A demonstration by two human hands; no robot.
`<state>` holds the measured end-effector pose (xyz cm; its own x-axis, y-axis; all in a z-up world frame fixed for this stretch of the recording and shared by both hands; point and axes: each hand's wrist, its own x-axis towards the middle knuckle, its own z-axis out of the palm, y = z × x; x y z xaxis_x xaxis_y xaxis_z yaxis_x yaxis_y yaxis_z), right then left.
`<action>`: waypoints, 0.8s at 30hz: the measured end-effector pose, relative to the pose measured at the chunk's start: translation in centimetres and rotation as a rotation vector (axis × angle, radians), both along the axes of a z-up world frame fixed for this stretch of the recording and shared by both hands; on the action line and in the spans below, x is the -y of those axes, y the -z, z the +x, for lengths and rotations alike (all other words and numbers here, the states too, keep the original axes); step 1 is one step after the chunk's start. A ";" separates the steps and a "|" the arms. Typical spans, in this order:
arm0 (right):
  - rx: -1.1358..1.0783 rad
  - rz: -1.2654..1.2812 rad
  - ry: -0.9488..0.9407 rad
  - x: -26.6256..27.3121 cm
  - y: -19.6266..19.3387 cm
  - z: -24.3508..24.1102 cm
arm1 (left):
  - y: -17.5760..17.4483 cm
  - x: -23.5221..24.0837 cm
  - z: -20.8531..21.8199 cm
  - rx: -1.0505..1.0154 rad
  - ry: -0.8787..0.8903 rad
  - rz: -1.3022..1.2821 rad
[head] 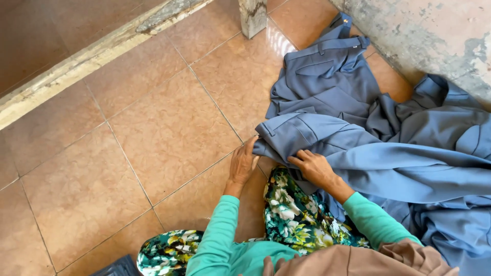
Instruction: The person sits on the floor and folds multiple pairs of blue trousers by hand. They lay each pair flat, fold the legs together, and then fold the garment into a compact rectangle before stacking it with the others.
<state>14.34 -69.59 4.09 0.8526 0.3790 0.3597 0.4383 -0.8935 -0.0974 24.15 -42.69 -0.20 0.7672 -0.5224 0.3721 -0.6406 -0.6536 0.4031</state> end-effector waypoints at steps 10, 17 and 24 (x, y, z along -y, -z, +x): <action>0.025 -0.055 -0.086 2.6 -2.0 -2.0 | -2.2 4.0 2.6 0.432 0.199 0.194; 0.054 -0.228 0.136 9.7 -5.1 -7.6 | -1.6 5.3 7.0 0.510 0.169 0.103; 0.094 -0.469 0.421 6.7 -0.2 -10.5 | 0.3 6.3 9.3 0.542 0.133 0.109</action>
<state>3.84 -76.27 4.25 0.9358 0.1539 0.3171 0.0280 -0.9293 0.3682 33.42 -48.98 -0.49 0.4063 -0.6589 0.6330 -0.8167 -0.5726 -0.0718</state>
